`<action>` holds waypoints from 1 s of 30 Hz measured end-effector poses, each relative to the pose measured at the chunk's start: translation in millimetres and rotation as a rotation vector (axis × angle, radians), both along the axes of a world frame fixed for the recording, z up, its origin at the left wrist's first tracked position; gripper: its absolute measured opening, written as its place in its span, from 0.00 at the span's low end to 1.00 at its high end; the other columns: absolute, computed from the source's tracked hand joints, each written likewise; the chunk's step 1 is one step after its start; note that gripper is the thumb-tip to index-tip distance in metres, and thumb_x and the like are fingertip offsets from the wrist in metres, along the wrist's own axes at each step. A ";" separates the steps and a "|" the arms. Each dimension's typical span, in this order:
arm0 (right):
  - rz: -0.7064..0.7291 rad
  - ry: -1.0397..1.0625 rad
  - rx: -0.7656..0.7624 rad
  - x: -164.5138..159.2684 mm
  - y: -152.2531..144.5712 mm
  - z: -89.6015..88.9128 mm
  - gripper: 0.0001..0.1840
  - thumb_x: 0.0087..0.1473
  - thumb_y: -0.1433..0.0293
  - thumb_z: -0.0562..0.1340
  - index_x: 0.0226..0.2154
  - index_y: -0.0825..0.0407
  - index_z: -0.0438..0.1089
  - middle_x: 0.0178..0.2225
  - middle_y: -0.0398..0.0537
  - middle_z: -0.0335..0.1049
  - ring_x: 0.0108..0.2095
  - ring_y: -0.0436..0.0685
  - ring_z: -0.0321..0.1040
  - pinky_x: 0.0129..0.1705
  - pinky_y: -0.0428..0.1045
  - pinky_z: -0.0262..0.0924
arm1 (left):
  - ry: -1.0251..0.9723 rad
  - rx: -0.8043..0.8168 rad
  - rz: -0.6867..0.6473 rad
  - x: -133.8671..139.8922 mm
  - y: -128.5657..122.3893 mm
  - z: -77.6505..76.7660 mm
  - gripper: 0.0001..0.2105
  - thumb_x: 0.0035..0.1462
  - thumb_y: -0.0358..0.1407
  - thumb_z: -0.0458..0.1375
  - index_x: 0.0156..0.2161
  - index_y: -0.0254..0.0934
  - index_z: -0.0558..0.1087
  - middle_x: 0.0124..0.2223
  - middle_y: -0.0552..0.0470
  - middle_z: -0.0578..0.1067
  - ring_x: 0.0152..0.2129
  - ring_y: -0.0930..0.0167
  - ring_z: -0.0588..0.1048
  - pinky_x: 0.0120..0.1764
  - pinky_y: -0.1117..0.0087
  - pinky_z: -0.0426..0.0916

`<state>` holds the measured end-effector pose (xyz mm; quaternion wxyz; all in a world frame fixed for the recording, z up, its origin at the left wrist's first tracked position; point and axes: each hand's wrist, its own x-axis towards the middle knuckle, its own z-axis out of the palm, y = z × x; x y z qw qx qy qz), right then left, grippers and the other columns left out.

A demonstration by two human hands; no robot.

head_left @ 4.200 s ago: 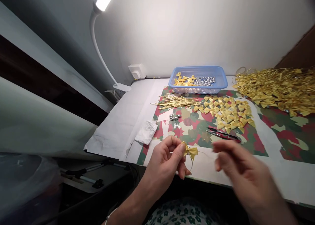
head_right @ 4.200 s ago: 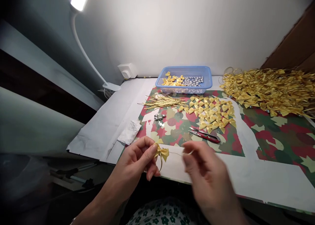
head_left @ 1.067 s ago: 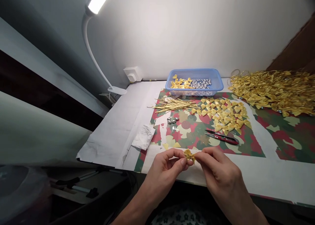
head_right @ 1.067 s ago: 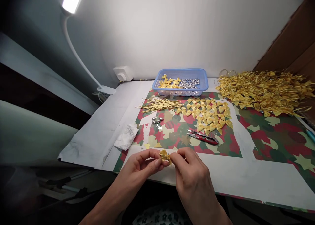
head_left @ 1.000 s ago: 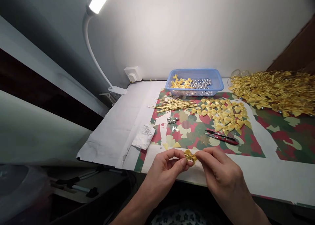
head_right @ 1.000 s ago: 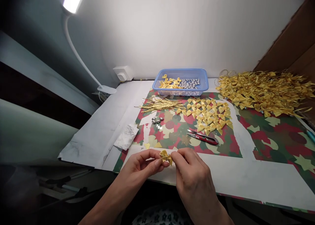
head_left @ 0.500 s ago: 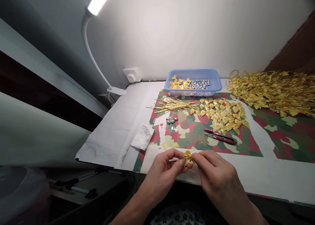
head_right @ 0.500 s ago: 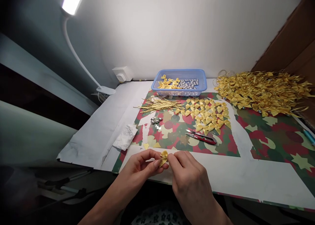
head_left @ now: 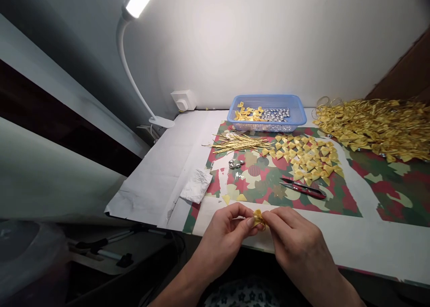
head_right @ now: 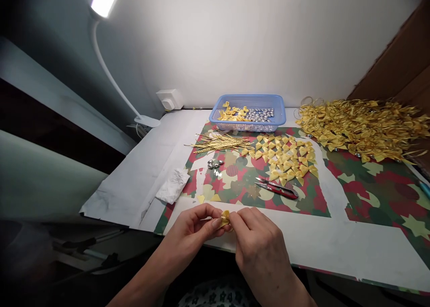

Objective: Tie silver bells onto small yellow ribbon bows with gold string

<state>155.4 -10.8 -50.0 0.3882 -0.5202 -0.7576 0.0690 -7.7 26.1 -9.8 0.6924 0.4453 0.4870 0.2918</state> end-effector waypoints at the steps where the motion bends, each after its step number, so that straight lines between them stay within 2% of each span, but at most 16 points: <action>1: -0.004 -0.008 0.001 -0.7 -0.5 0.0 0.14 0.62 0.81 0.52 0.35 0.54 0.72 0.30 0.49 0.71 0.32 0.55 0.67 0.34 0.48 0.56 | -0.006 0.026 -0.011 -0.2 -0.5 0.4 0.10 0.57 0.38 0.65 0.32 0.32 0.74 0.33 0.50 0.76 0.34 0.69 0.75 0.43 0.67 0.71; 6: 0.018 -0.026 0.001 0.9 0.1 1.8 0.16 0.63 0.80 0.53 0.28 0.53 0.70 0.31 0.50 0.72 0.32 0.56 0.67 0.33 0.49 0.56 | 0.019 0.035 0.004 -1.8 0.2 1.5 0.09 0.58 0.39 0.64 0.32 0.33 0.74 0.34 0.50 0.76 0.35 0.68 0.76 0.44 0.66 0.72; 10: 0.053 0.022 -0.007 4.8 1.8 0.9 0.15 0.62 0.81 0.52 0.32 0.52 0.71 0.33 0.49 0.73 0.33 0.54 0.69 0.33 0.47 0.59 | 0.026 0.007 0.017 -1.5 0.3 1.2 0.10 0.58 0.40 0.63 0.33 0.33 0.74 0.33 0.51 0.76 0.34 0.68 0.76 0.43 0.66 0.72; 13: 0.062 0.059 -0.001 3.4 1.1 1.2 0.13 0.61 0.82 0.54 0.38 0.52 0.71 0.33 0.48 0.73 0.32 0.54 0.70 0.33 0.46 0.62 | 0.008 0.055 -0.010 0.9 -1.0 0.6 0.08 0.58 0.37 0.63 0.34 0.33 0.76 0.33 0.51 0.76 0.34 0.68 0.75 0.43 0.67 0.71; 16: 0.037 0.113 -0.007 -3.1 -0.1 2.8 0.14 0.60 0.82 0.54 0.42 0.52 0.71 0.32 0.47 0.73 0.33 0.54 0.71 0.35 0.47 0.64 | 0.026 0.154 -0.034 3.3 -1.8 -1.2 0.06 0.59 0.34 0.62 0.34 0.33 0.77 0.34 0.49 0.76 0.35 0.67 0.74 0.42 0.67 0.69; 18: 0.005 0.148 -0.024 -7.9 0.2 2.9 0.14 0.60 0.82 0.53 0.40 0.52 0.70 0.32 0.47 0.73 0.33 0.54 0.72 0.36 0.47 0.65 | 0.064 0.231 -0.031 4.1 -2.5 -3.2 0.06 0.60 0.34 0.60 0.33 0.34 0.77 0.35 0.49 0.76 0.35 0.66 0.73 0.41 0.68 0.69; 23: -0.066 0.213 -0.085 -12.7 3.0 -0.5 0.11 0.61 0.78 0.53 0.41 0.54 0.70 0.34 0.48 0.77 0.31 0.54 0.76 0.31 0.45 0.67 | 0.233 0.486 -0.037 4.3 -7.5 -7.7 0.08 0.64 0.29 0.55 0.35 0.37 0.76 0.40 0.47 0.77 0.39 0.65 0.75 0.42 0.68 0.69; 27: -0.064 0.268 -0.137 -12.8 2.9 0.6 0.11 0.61 0.77 0.53 0.39 0.52 0.70 0.31 0.45 0.77 0.27 0.51 0.75 0.28 0.42 0.65 | 0.367 0.690 -0.082 5.5 -10.2 -10.5 0.10 0.63 0.25 0.52 0.35 0.36 0.75 0.42 0.46 0.77 0.39 0.67 0.76 0.42 0.70 0.70; 30: -0.048 0.319 -0.160 -13.9 3.0 3.7 0.11 0.62 0.76 0.53 0.38 0.51 0.70 0.29 0.42 0.76 0.26 0.49 0.74 0.27 0.41 0.64 | 0.384 0.788 -0.086 6.6 -10.0 -14.0 0.11 0.63 0.23 0.50 0.36 0.35 0.74 0.41 0.46 0.76 0.38 0.68 0.76 0.40 0.71 0.70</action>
